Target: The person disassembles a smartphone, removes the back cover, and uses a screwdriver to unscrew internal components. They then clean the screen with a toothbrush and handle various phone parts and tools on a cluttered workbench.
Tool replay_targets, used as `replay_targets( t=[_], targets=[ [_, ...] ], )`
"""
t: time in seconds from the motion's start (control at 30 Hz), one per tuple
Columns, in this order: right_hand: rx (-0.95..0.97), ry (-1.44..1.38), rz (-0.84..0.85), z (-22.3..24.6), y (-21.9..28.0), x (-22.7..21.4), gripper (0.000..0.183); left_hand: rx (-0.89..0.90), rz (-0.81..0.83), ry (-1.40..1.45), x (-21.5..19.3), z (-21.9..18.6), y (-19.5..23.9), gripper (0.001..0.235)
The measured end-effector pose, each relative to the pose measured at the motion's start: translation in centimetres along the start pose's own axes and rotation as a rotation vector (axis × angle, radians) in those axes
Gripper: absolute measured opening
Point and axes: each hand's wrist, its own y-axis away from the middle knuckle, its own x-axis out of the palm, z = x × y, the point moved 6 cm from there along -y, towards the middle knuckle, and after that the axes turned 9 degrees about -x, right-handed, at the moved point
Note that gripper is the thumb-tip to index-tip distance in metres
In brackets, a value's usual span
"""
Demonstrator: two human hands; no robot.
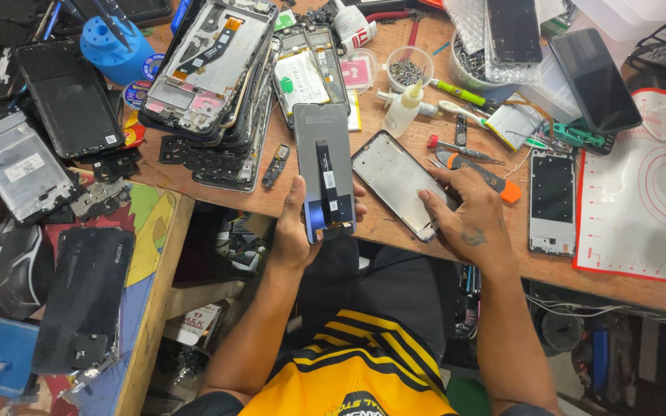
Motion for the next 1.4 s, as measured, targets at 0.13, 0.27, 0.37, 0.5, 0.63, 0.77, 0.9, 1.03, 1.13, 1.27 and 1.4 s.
replay_targets(
  t=[0.13, 0.27, 0.37, 0.5, 0.63, 0.77, 0.9, 1.03, 1.13, 1.27, 1.4],
  targets=[
    [-0.016, -0.015, -0.026, 0.3, 0.2, 0.1, 0.035, 0.005, 0.002, 0.000, -0.2, -0.1, 0.1, 0.072],
    [-0.054, -0.030, -0.070, 0.7, 0.2, 0.0, 0.034, -0.027, 0.009, 0.017, -0.5, 0.3, 0.4, 0.072],
    [-0.081, -0.031, -0.132, 0.8, 0.1, -0.4, 0.030, -0.046, 0.055, 0.039, -0.3, 0.5, 0.7, 0.070],
    [-0.130, -0.117, -0.193, 1.2, 0.2, -0.9, 0.020, -0.025, 0.049, 0.031, -0.5, 0.1, 1.0, 0.063],
    [-0.073, -0.138, -0.194, 1.1, 0.4, -1.0, 0.015, 0.064, 0.048, -0.138, -0.5, -1.5, 1.2, 0.068],
    [-0.067, -0.191, -0.183, 1.4, 0.6, -0.6, 0.013, 0.111, -0.050, -0.242, -0.8, -2.4, 1.1, 0.082],
    [-0.056, -0.193, -0.145, 1.7, 1.1, 0.0, 0.013, 0.169, -0.191, -0.338, -0.8, -3.0, 1.3, 0.076],
    [0.001, -0.384, -0.044, 2.3, 2.3, 1.1, 0.016, 0.249, -0.229, -0.388, 0.6, -3.1, 1.2, 0.066],
    [0.011, -0.580, 0.121, 3.1, 3.3, 2.5, 0.023, 0.279, -0.245, -0.279, 1.7, -2.3, 1.3, 0.056],
    [-0.040, -0.731, 0.160, 4.6, 4.1, 4.2, 0.037, 0.266, -0.301, -0.226, 3.1, -0.4, 1.3, 0.041],
    [0.157, -0.830, -0.017, 3.3, 4.7, 4.9, 0.029, 0.220, -0.403, -0.479, 4.1, 0.6, 2.6, 0.024]
  ],
)
